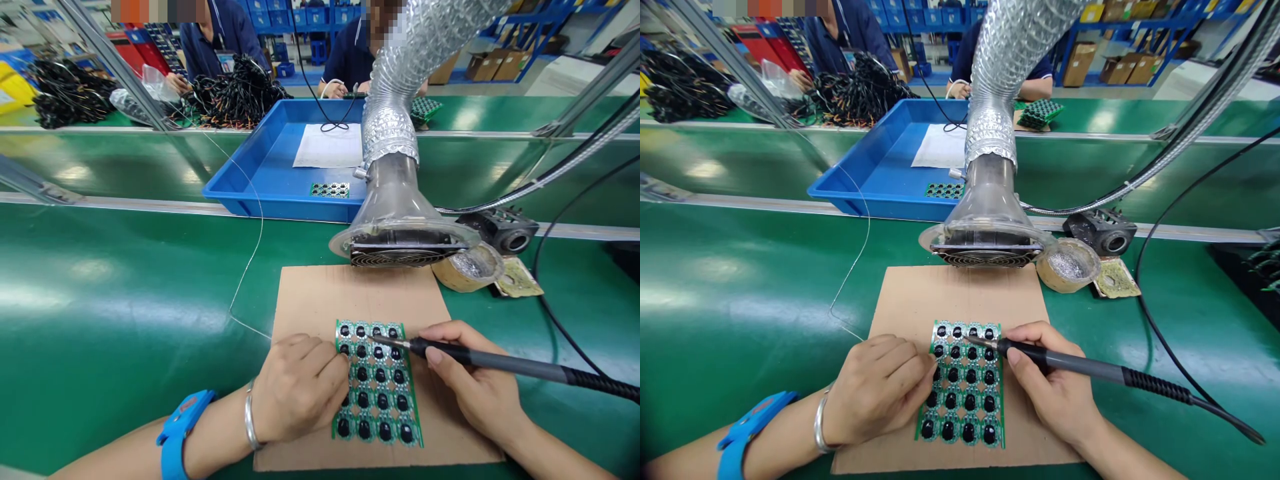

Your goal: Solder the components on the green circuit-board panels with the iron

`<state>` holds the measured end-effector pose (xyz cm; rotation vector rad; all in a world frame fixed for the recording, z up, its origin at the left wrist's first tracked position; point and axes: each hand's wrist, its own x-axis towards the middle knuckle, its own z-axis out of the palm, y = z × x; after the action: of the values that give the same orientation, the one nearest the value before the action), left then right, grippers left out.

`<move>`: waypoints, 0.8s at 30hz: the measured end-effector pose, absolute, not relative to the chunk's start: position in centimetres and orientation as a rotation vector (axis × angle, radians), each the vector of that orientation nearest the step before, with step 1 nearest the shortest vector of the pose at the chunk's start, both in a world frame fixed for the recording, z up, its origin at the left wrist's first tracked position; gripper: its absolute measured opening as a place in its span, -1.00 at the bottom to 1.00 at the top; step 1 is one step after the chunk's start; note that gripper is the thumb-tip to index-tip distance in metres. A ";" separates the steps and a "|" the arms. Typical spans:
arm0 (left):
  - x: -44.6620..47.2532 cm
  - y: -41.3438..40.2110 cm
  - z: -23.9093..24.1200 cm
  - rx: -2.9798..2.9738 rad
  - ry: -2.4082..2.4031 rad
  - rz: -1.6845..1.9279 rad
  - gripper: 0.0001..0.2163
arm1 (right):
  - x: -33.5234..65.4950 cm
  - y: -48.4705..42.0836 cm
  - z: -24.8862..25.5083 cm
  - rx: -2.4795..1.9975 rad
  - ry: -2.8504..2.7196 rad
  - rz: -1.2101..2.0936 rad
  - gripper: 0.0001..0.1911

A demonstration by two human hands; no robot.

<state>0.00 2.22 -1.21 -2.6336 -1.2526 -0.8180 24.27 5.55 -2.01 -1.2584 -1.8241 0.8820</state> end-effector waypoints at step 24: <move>1.5 3.0 -1.4 -2.658 -1.185 -0.777 -0.94 | 25.9 6.0 -2.6 -1.332 -1.586 1.010 -0.90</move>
<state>1.54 2.99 -1.43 -2.6579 -1.1848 -0.7767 25.89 6.04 -2.56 -1.3322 -1.5858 1.0100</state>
